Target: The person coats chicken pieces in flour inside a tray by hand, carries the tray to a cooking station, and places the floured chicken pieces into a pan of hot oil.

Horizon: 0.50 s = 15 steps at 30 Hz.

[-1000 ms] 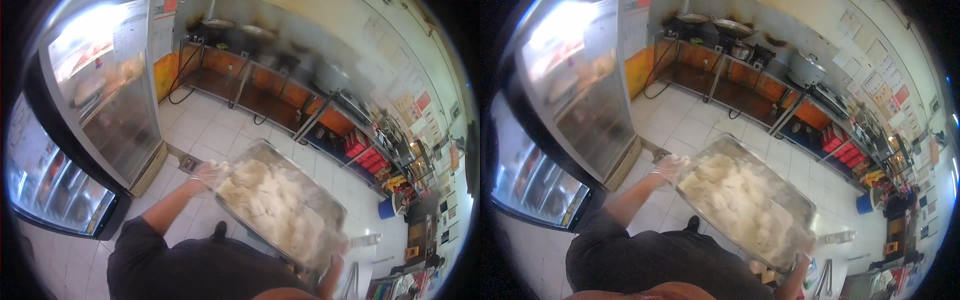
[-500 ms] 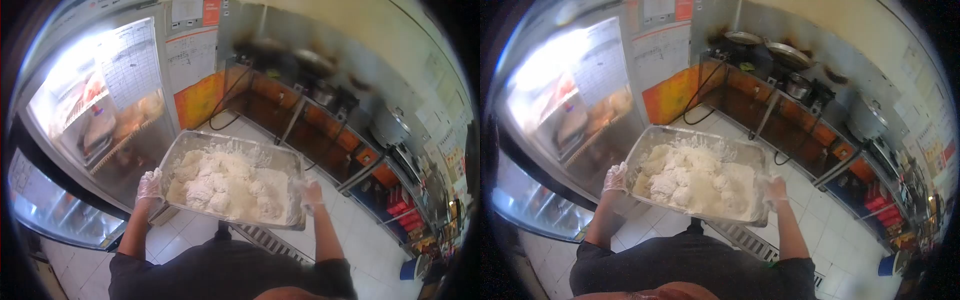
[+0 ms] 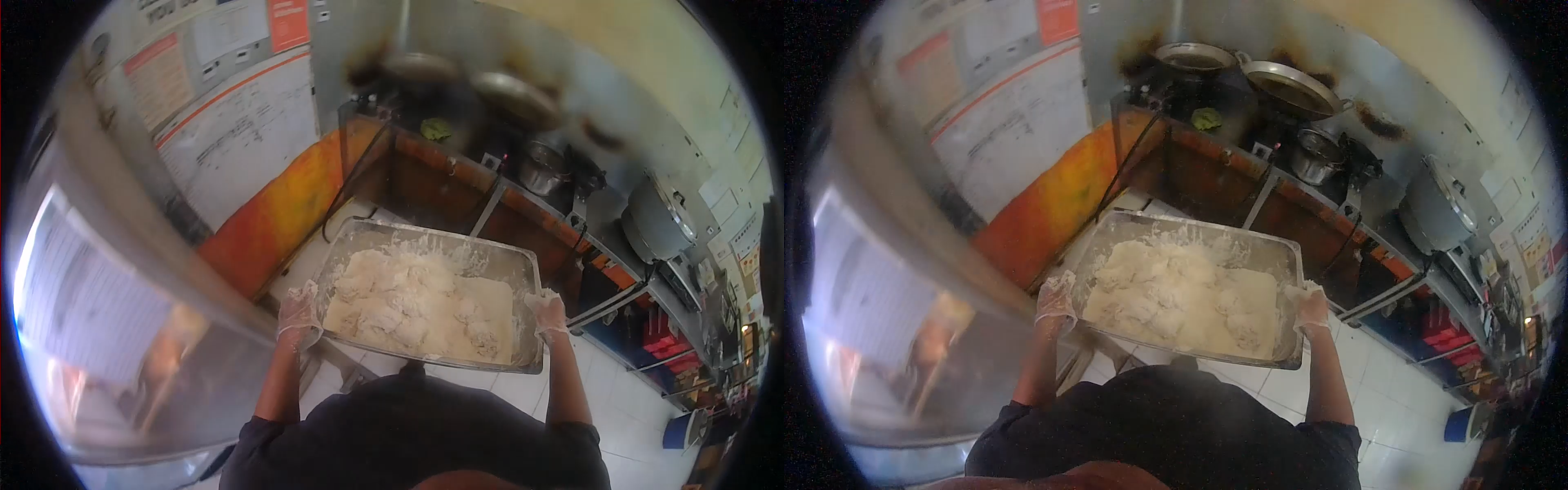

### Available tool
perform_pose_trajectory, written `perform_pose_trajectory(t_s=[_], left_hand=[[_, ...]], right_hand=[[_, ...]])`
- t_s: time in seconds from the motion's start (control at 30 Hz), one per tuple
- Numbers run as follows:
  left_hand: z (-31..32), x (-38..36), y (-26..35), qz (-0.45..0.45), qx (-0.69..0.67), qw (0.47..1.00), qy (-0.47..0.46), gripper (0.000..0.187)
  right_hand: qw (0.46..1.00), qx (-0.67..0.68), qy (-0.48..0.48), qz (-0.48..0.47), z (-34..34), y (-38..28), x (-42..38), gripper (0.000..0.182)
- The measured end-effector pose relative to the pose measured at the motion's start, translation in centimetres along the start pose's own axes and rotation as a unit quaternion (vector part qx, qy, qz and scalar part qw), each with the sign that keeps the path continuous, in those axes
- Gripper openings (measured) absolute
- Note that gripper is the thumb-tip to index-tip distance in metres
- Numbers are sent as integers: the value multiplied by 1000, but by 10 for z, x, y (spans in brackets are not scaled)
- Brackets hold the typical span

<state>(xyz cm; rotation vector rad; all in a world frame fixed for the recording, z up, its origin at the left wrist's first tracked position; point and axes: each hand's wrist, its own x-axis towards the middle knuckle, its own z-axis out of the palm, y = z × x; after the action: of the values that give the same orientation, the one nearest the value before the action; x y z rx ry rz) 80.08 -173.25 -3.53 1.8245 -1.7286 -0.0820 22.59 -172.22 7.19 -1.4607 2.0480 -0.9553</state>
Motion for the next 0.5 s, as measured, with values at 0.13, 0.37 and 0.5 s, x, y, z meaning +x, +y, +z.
perform_pose_trajectory(t_s=[0.13,0.37,0.5], left_hand=[[37,108,14,-96,-96,989,-60,33],[-27,122,71,-229,-91,969,-25,49],[-58,116,132,-303,-111,946,-18,46]], right_hand=[[982,-112,-13,-152,37,81,129,27],[988,142,-7,-54,32,5,159,28],[989,107,-100,-25,20,15,190,30]])
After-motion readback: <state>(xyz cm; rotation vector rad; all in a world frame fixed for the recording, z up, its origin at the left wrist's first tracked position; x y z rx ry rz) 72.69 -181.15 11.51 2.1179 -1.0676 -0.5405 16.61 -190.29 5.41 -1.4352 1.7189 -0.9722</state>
